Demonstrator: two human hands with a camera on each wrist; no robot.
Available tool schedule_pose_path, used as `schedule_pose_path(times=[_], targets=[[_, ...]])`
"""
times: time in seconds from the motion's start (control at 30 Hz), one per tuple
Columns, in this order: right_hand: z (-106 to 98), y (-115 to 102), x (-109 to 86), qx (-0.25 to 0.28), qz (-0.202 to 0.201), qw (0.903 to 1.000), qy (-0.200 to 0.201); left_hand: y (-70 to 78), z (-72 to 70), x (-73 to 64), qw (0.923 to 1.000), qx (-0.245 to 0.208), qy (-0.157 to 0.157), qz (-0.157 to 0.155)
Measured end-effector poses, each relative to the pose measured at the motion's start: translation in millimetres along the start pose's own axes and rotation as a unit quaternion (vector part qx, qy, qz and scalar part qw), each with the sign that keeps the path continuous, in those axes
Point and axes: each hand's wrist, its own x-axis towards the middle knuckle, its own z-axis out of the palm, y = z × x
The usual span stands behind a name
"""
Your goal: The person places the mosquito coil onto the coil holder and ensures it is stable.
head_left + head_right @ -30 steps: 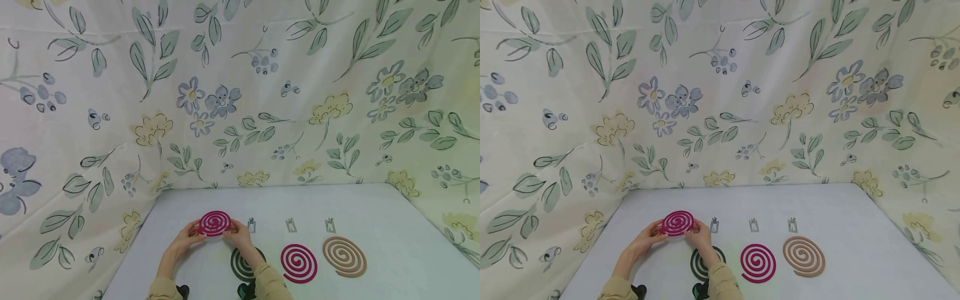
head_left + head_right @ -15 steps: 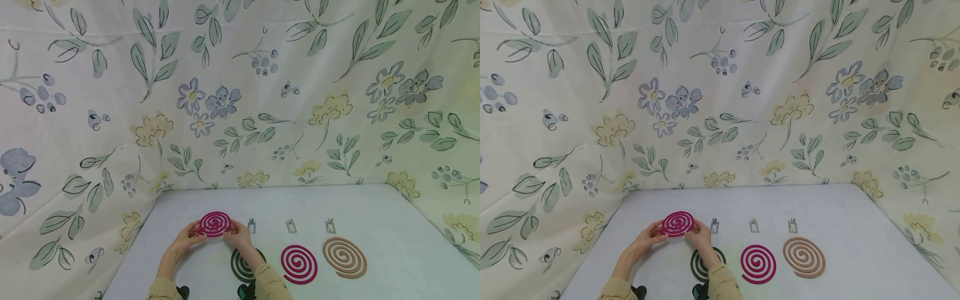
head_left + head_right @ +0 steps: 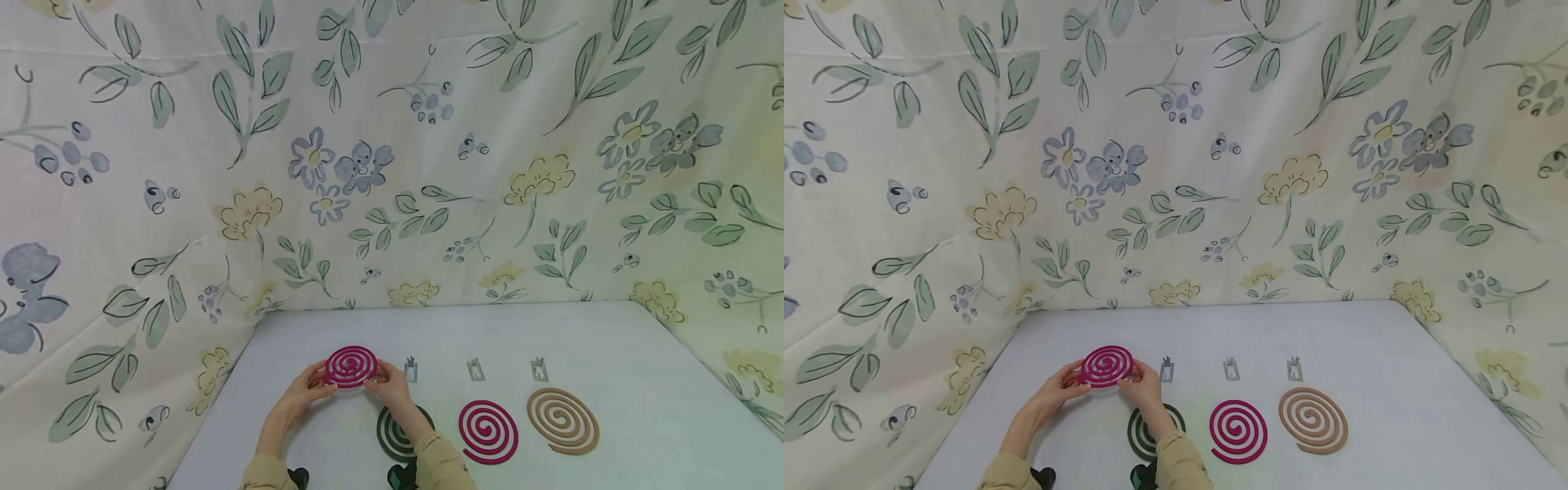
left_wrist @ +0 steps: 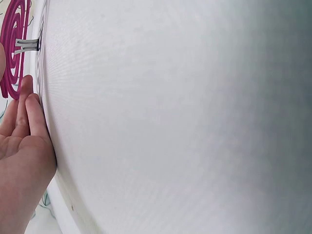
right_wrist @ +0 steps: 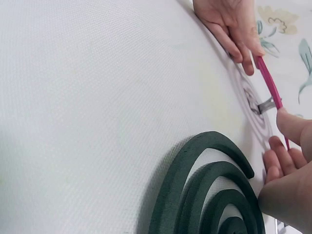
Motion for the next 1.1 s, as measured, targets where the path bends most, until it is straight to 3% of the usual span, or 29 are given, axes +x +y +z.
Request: schedule_pose_path(times=[1.1], targets=[[2.5,5.7,5.5,-0.009,0.010,0.9998,0.012,1.1,0.5,-0.5,1.0000,0.008,0.002,0.005]])
